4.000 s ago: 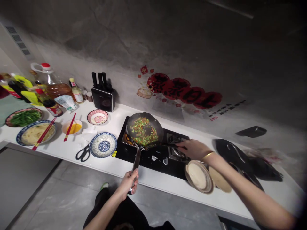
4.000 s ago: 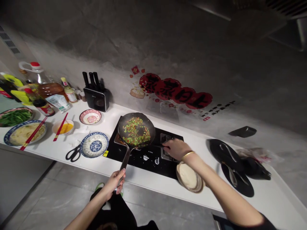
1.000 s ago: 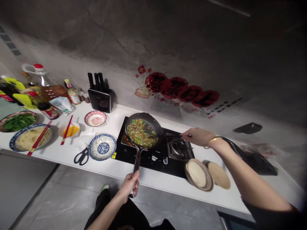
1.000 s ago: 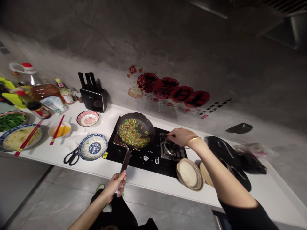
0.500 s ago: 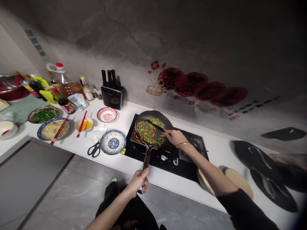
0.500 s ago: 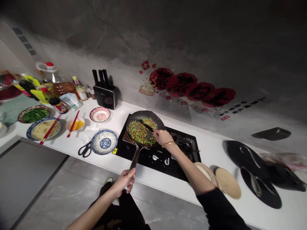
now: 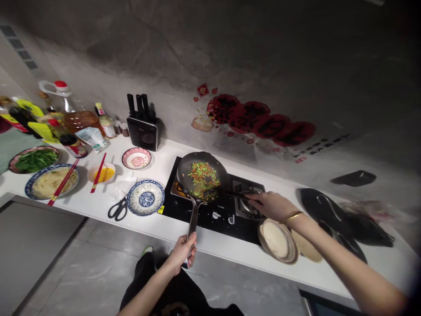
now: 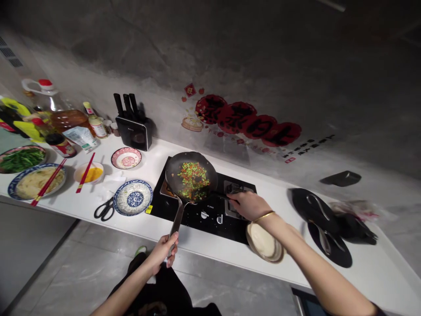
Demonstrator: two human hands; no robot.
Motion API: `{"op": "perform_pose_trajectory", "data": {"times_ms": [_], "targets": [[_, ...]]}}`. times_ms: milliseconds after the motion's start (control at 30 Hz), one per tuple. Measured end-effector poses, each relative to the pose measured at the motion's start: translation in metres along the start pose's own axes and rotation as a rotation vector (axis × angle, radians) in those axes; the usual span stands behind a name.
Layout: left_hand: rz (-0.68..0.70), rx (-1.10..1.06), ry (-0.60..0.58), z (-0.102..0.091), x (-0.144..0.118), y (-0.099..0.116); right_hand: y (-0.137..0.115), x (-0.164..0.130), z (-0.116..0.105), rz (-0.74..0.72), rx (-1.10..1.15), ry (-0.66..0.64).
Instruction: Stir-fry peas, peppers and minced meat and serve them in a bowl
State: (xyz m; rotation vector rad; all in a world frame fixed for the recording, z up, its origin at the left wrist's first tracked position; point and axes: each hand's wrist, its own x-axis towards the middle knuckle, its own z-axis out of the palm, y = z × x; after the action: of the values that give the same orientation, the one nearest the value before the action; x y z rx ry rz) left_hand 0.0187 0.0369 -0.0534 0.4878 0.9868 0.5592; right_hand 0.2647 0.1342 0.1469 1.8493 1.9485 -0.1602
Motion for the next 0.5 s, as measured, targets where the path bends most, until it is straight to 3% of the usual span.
{"op": "perform_pose_trajectory", "data": {"times_ms": [133, 267, 367, 500], "targets": [[-0.019, -0.006, 0.007, 0.001, -0.002, 0.003, -0.025, 0.032, 0.024, 0.116, 0.044, 0.151], [-0.033, -0.008, 0.011, 0.002, -0.004, 0.005, -0.036, 0.059, 0.023, 0.196, 0.061, 0.126], [-0.025, -0.014, 0.009, 0.001, -0.003, 0.004, -0.019, 0.057, 0.005, 0.141, 0.058, 0.031], [-0.013, -0.015, 0.003, 0.000, -0.001, 0.002, 0.020, 0.028, -0.027, 0.033, 0.044, -0.062]]}}
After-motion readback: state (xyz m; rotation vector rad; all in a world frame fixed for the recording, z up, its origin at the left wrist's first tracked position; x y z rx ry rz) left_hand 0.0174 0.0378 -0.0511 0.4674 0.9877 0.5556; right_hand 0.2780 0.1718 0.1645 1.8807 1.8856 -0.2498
